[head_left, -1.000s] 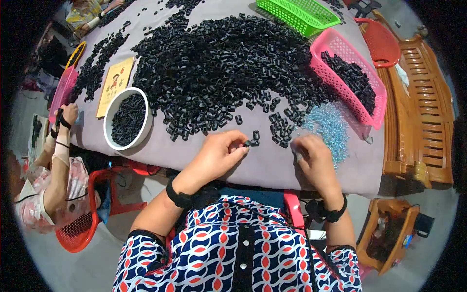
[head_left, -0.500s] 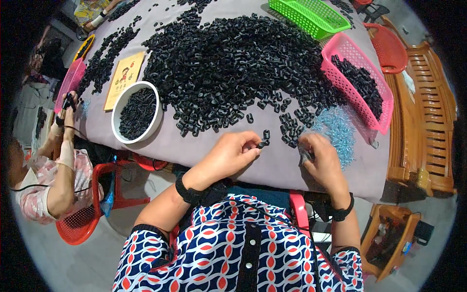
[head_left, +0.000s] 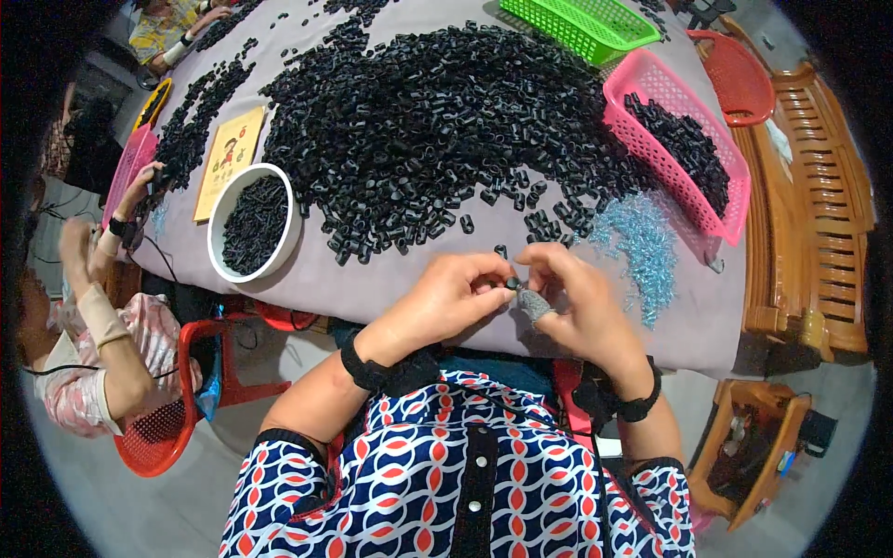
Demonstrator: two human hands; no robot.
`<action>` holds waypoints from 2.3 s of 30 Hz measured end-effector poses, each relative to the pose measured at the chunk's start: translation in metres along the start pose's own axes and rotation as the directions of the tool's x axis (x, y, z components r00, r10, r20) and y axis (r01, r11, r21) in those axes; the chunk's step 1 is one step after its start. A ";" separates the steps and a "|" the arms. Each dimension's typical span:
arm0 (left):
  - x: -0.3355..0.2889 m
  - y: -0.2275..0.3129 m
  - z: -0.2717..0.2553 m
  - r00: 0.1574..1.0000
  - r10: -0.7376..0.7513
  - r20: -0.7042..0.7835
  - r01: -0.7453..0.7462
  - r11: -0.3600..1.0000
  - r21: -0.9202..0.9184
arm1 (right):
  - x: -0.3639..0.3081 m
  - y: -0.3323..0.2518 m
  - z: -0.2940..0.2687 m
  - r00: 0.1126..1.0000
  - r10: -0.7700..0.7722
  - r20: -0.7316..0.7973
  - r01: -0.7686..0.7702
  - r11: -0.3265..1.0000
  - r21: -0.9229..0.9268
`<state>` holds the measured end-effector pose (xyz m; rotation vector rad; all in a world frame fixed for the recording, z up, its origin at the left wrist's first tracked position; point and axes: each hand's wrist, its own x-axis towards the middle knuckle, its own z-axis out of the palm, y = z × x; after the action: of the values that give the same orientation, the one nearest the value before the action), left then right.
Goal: Sorting and examining small black plastic components on a table.
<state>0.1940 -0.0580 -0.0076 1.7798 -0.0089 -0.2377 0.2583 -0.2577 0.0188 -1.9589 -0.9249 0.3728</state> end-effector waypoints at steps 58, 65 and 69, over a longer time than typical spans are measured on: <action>0.004 -0.030 0.000 0.955 -0.070 0.287 0.227 0.796 -0.561 | 0.013 0.025 0.012 0.985 0.174 0.009 -0.154 0.846 0.510; 0.004 -0.034 0.002 0.964 -0.060 0.258 0.205 0.785 -0.584 | 0.010 0.018 0.014 0.991 0.135 -0.024 -0.114 0.905 0.410; 0.005 -0.037 0.002 0.966 -0.057 0.252 0.200 0.783 -0.588 | 0.010 0.010 0.013 0.990 0.135 -0.034 -0.121 0.954 0.276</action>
<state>0.1937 -0.0521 -0.0446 1.0940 0.0293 -0.4822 0.2622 -0.2455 0.0050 -1.7690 -0.6748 0.4940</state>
